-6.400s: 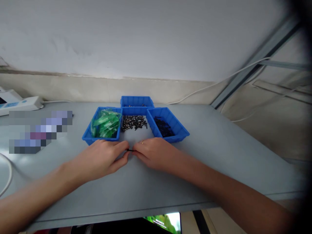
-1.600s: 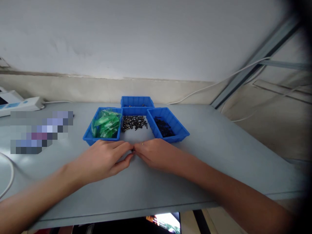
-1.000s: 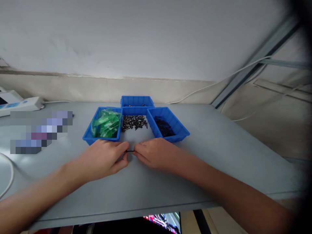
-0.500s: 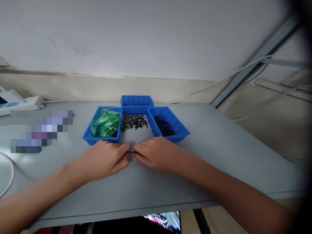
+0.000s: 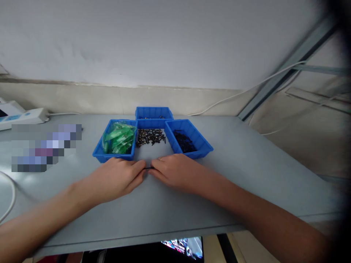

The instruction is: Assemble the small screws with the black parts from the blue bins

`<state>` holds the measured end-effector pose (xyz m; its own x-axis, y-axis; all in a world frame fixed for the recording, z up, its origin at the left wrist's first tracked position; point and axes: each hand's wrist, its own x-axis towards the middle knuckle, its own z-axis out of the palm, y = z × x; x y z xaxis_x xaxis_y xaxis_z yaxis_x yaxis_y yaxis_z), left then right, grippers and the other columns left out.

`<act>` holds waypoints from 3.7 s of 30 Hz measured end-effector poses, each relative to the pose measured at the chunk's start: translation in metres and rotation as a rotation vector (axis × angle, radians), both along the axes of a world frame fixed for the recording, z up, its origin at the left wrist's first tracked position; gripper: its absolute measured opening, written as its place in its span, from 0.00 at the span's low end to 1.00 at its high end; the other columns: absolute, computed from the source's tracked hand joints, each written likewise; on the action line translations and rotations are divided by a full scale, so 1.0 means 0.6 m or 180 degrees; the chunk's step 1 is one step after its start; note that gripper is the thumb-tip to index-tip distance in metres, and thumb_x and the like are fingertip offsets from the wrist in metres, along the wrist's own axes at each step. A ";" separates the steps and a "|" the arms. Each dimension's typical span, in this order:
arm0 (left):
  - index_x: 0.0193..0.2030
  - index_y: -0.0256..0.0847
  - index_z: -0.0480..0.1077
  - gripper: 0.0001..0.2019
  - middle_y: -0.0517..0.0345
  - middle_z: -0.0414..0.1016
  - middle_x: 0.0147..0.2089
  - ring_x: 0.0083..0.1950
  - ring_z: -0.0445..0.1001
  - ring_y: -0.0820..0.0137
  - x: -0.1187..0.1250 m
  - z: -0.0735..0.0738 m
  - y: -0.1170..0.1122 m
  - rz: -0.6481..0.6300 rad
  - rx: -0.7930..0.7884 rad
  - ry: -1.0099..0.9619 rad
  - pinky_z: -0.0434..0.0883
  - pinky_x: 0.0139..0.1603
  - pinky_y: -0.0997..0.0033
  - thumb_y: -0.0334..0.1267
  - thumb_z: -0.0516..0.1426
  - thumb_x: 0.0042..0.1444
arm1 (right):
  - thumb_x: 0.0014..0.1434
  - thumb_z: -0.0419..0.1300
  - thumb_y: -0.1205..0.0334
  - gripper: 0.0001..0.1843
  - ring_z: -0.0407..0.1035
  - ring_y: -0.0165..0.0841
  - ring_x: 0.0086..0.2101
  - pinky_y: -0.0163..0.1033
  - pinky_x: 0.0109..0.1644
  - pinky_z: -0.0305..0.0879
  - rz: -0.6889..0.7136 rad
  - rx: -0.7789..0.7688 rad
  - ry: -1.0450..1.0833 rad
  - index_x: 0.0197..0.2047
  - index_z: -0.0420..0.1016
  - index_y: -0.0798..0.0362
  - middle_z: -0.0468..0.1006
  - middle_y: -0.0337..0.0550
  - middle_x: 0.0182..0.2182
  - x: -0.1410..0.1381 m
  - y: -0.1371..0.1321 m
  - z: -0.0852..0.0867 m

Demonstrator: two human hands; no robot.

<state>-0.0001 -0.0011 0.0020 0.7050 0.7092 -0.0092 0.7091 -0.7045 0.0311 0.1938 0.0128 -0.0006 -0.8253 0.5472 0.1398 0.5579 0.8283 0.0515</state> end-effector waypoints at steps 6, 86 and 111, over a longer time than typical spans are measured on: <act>0.33 0.40 0.59 0.12 0.62 0.68 0.25 0.26 0.70 0.69 0.004 0.001 0.002 0.0047 -0.0069 0.0107 0.58 0.24 0.70 0.39 0.40 0.62 | 0.61 0.47 0.64 0.08 0.65 0.30 0.25 0.36 0.26 0.50 0.0042 0.0153 0.0150 0.31 0.63 0.54 0.71 0.38 0.25 0.003 0.004 -0.005; 0.34 0.38 0.65 0.14 0.56 0.71 0.26 0.28 0.73 0.68 -0.007 0.003 0.001 0.0192 -0.0269 0.0106 0.63 0.26 0.72 0.39 0.41 0.61 | 0.57 0.46 0.60 0.12 0.64 0.30 0.32 0.38 0.39 0.62 0.1718 0.0813 0.1227 0.38 0.69 0.47 0.72 0.38 0.34 0.031 -0.008 0.008; 0.28 0.41 0.64 0.08 0.66 0.67 0.26 0.26 0.64 0.77 -0.017 0.030 -0.004 -0.0118 -0.1739 -0.0184 0.56 0.24 0.78 0.42 0.55 0.51 | 0.59 0.47 0.50 0.29 0.41 0.47 0.59 0.51 0.59 0.46 -0.0757 -0.0385 0.0711 0.58 0.56 0.60 0.51 0.59 0.59 -0.030 0.011 -0.050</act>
